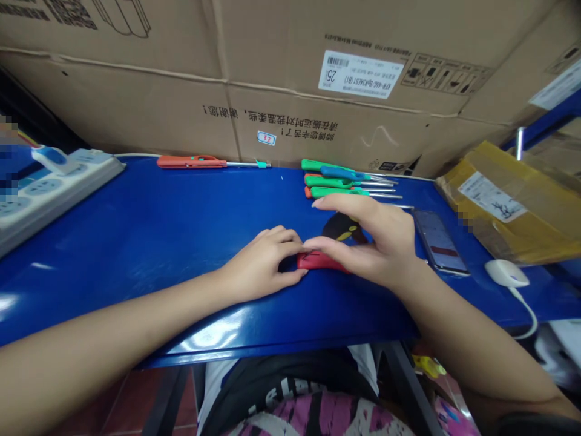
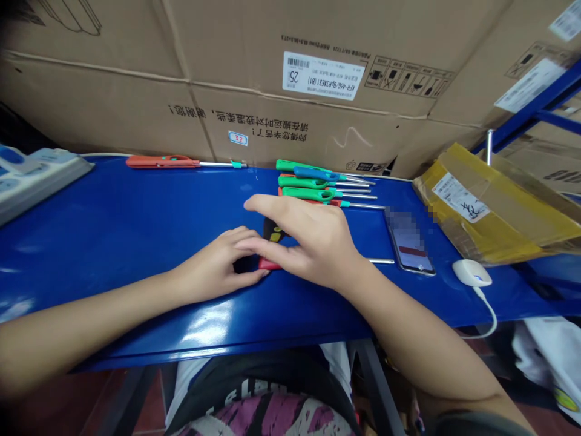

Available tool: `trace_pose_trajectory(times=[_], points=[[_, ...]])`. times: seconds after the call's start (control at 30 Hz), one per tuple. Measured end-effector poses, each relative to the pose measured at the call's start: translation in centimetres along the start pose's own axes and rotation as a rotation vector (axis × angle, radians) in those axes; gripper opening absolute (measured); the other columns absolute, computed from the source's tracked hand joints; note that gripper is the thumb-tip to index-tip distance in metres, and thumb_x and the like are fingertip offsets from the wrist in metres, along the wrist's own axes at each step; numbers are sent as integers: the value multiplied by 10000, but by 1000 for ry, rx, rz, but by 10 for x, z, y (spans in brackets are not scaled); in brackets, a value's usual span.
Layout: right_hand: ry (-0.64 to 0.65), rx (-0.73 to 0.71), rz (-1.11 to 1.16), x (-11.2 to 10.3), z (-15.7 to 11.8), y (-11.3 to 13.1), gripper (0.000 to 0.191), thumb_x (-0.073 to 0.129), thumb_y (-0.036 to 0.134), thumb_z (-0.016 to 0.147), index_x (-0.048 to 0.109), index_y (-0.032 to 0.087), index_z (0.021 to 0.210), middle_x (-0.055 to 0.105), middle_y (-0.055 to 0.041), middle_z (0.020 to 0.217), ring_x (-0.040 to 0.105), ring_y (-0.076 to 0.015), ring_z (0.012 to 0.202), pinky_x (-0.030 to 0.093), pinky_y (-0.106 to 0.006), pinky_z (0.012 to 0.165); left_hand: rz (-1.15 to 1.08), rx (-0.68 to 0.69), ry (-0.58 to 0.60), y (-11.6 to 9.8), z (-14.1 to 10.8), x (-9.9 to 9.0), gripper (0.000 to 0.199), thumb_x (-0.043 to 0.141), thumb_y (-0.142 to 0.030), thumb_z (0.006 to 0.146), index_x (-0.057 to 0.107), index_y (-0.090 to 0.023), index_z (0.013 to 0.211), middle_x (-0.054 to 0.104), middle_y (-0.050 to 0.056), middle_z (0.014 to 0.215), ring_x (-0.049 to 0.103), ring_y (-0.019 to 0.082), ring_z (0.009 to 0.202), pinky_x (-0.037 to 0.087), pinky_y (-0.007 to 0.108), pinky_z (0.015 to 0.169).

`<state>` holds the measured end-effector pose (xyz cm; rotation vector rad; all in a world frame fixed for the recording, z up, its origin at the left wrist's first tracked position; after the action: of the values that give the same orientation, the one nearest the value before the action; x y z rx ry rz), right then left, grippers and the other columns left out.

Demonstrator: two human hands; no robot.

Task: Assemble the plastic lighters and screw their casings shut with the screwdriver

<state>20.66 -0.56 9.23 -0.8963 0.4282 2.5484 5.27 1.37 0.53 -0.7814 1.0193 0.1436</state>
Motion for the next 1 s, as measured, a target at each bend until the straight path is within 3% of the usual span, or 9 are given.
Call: trace_pose_trajectory(times=[0.13,0.23,0.4,0.47,0.6,0.67,0.8,0.87,1.0], points=[[115,87,184,5,0,-3,494,464,271,1023,396,222,1511,591,-104,1453,652,-235,1227,554,-421,1044,-5,0,13,1,0,0,279,673,-293,926,690,-203,1189,667,64,1083,587,244,1036,456,404,952],[167,160,275,9,0,-6,496,463,223,1013,403,236,1505,609,-95,1422,672,-220,1176,583,-402,1000,0,1,-3,1,-1,0,285,672,-307,927,686,-190,1186,668,73,1084,591,248,1041,463,415,962],[-77,78,53,5,-1,0,340,720,284,901,641,251,1229,759,-57,1133,745,-208,893,636,-331,810,2,-20,-1,1,0,0,279,692,-260,895,693,-209,1169,669,70,1056,610,256,1006,487,421,919],[-83,78,41,4,0,2,334,662,296,942,632,239,1269,754,-70,1170,739,-226,994,622,-348,877,-8,-19,-4,2,0,0,269,696,-262,896,695,-207,1159,668,72,1063,613,256,1009,491,422,922],[142,120,253,7,4,2,477,398,217,1031,429,218,1507,590,-94,1469,621,-230,1281,541,-417,1064,-22,-1,-23,3,0,0,279,697,-323,912,684,-200,1162,669,74,1085,610,249,1026,495,414,938],[169,121,285,6,5,2,444,452,226,1023,481,236,1465,671,-72,1354,680,-207,1167,587,-377,986,-26,-4,-29,4,0,1,280,707,-311,903,679,-205,1160,672,70,1097,616,250,1038,493,419,948],[-15,57,93,1,5,3,284,682,309,935,659,269,1215,771,-28,1041,729,-189,866,626,-329,821,-26,-44,-22,4,1,1,206,711,-294,899,689,-183,1071,673,70,1042,617,255,1004,504,416,898],[-34,35,64,0,5,4,328,649,342,957,632,263,1274,759,-47,1143,730,-204,947,616,-347,880,-22,-42,-24,3,2,1,198,711,-304,900,696,-177,1051,668,71,1016,615,254,984,503,414,883],[161,106,221,4,4,-1,500,397,256,1040,377,230,1539,583,-95,1468,615,-227,1284,545,-415,1055,-26,-5,-33,2,1,0,284,712,-338,907,687,-188,1147,658,73,1058,610,248,1001,497,415,925]])
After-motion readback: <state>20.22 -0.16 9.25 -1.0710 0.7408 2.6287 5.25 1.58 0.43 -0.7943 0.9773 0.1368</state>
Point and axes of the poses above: each hand's wrist, its own z-axis towards the middle knuckle, its own x-axis out of the palm, y = z × x, the point moved 5 cm from there along z, towards the middle knuckle
